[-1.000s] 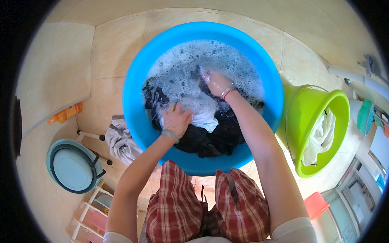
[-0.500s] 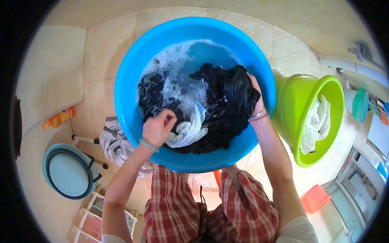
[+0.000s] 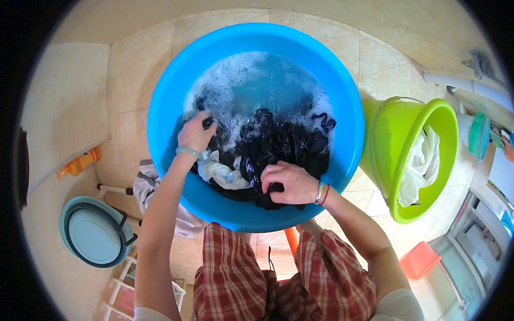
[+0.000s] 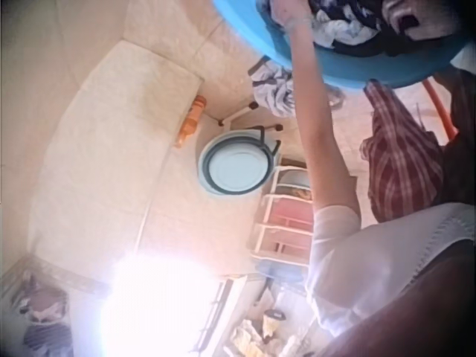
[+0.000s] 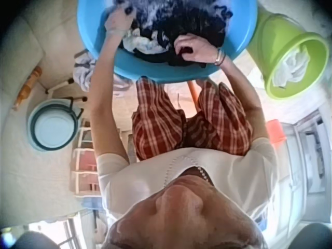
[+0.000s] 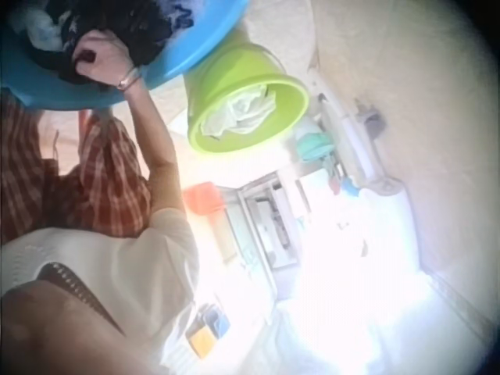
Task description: The person hand-washes clothes in a blue basin filled with soapy water. They scrub and rinse a white garment, wring it out, and place it into a green bucket. They then wash a black garment in the same manner, wringing it out and placing it into the green bucket.
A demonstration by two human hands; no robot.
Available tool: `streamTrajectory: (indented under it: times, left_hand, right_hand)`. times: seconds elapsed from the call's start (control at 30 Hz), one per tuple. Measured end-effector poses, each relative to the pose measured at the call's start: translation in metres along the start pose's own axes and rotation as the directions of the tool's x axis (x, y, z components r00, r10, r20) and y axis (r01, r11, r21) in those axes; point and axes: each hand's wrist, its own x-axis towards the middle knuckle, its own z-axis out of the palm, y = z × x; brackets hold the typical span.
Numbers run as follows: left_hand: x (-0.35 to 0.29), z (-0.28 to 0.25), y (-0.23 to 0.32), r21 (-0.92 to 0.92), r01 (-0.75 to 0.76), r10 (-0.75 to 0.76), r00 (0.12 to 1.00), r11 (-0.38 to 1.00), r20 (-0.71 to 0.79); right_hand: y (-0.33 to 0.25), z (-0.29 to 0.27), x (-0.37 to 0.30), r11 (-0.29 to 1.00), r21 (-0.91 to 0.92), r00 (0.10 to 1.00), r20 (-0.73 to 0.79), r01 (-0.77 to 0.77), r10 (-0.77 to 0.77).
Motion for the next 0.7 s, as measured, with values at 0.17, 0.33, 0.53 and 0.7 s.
streamTrajectory:
  times: [0.17,0.33,0.53,0.7]
  left_hand:
    - [-0.039,-0.045,-0.017,-0.8,-0.028,0.039,0.999,0.6,-0.006]
    - [-0.1,-0.122,0.011,-0.96,0.048,0.032,0.998,0.274,0.059]
    - [-0.142,-0.177,0.052,-0.983,-0.172,0.153,0.975,0.063,-0.161]
    - [-0.122,-0.179,0.044,-0.98,-0.139,0.197,0.966,-0.143,-0.165]
  right_hand:
    - [-0.015,-0.018,0.007,0.999,0.014,0.967,0.255,-0.031,0.026]
    - [-0.018,-0.025,0.034,0.934,-0.287,0.969,-0.181,-0.213,0.165]
    - [-0.008,-0.024,0.101,0.993,-0.048,0.87,-0.48,0.105,-0.115]
    - [-0.018,-0.036,0.125,0.547,0.822,0.922,-0.32,0.157,0.218]
